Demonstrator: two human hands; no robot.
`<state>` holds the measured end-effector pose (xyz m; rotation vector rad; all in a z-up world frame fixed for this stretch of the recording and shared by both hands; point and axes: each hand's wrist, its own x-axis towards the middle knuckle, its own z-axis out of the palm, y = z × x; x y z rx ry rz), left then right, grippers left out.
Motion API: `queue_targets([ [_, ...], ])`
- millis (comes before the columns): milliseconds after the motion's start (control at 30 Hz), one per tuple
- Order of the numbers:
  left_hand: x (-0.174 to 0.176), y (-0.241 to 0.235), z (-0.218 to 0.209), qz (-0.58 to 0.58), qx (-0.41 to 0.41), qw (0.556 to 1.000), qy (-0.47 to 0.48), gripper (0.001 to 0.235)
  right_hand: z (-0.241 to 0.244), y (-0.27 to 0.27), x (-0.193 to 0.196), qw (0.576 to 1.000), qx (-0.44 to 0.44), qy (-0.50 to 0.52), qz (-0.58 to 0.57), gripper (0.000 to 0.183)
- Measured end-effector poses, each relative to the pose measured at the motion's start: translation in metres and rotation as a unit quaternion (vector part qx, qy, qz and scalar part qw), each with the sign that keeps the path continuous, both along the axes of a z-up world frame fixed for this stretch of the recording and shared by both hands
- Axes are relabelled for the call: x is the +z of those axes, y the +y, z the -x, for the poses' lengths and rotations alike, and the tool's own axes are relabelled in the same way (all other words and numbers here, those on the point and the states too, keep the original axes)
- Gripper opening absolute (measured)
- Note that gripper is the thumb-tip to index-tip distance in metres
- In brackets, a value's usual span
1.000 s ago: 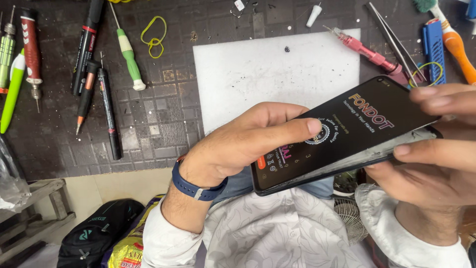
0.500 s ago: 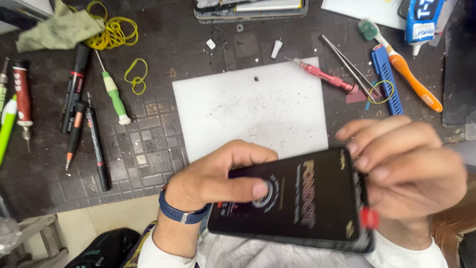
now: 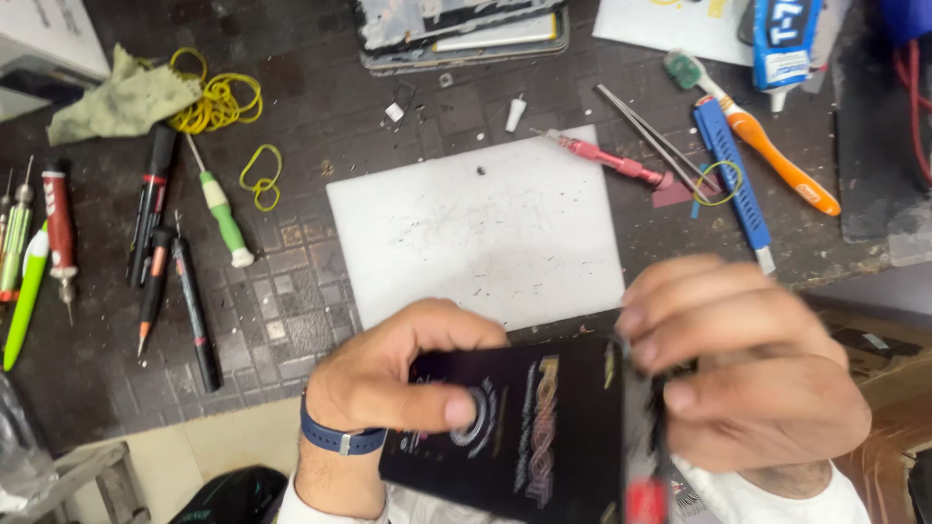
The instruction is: The person removes the SIM tray from a black smartphone using tweezers and a red tool, then places a wireless charging pad on the back of the phone and secures it with a rubber band.
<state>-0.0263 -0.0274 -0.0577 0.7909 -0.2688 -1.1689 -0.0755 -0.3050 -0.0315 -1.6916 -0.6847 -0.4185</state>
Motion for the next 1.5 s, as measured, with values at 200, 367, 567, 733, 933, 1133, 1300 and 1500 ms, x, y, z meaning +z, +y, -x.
queue_targets([
  [200, 0.036, -0.004, -0.009, -0.030, 0.043, 0.998, 0.027, 0.039, 0.012, 0.003, -0.025, 0.978, -0.162, 0.119, 0.055, 0.029],
  [367, 0.041, -0.026, -0.011, -0.010, 0.085, 0.996, -0.001, 0.038, -0.010, 0.001, -0.046, 0.946, -0.219, 0.224, -0.081, 0.022],
  [567, 0.022, -0.034, -0.005, -0.011, 0.159, 0.987, 0.028, 0.032, -0.024, -0.012, -0.068, 0.966, -0.219, 0.134, 0.033, 0.021],
  [733, 0.024, -0.036, -0.009, -0.077, 0.174, 0.981, 0.028, 0.035, -0.022, -0.005, -0.065, 0.980, -0.162, 0.110, 0.039, 0.031],
  [933, 0.028, -0.036, -0.011, -0.089, 0.172, 0.981, 0.008, 0.038, -0.022, -0.002, -0.065, 0.979, -0.160, 0.114, 0.055, 0.033],
  [1133, 0.026, -0.037, -0.011, -0.100, 0.173, 0.980, -0.001, 0.038, -0.020, -0.006, -0.068, 0.982, -0.152, 0.092, 0.070, 0.034],
  [1300, 0.021, -0.038, -0.009, -0.084, 0.199, 0.976, 0.014, 0.038, -0.020, 0.001, -0.061, 0.979, -0.174, 0.020, 0.101, 0.042],
  [1500, 0.017, -0.042, -0.008, -0.105, 0.230, 0.967, 0.032, 0.038, 0.000, 0.013, -0.048, 0.968, -0.204, -0.093, 0.116, 0.055],
])
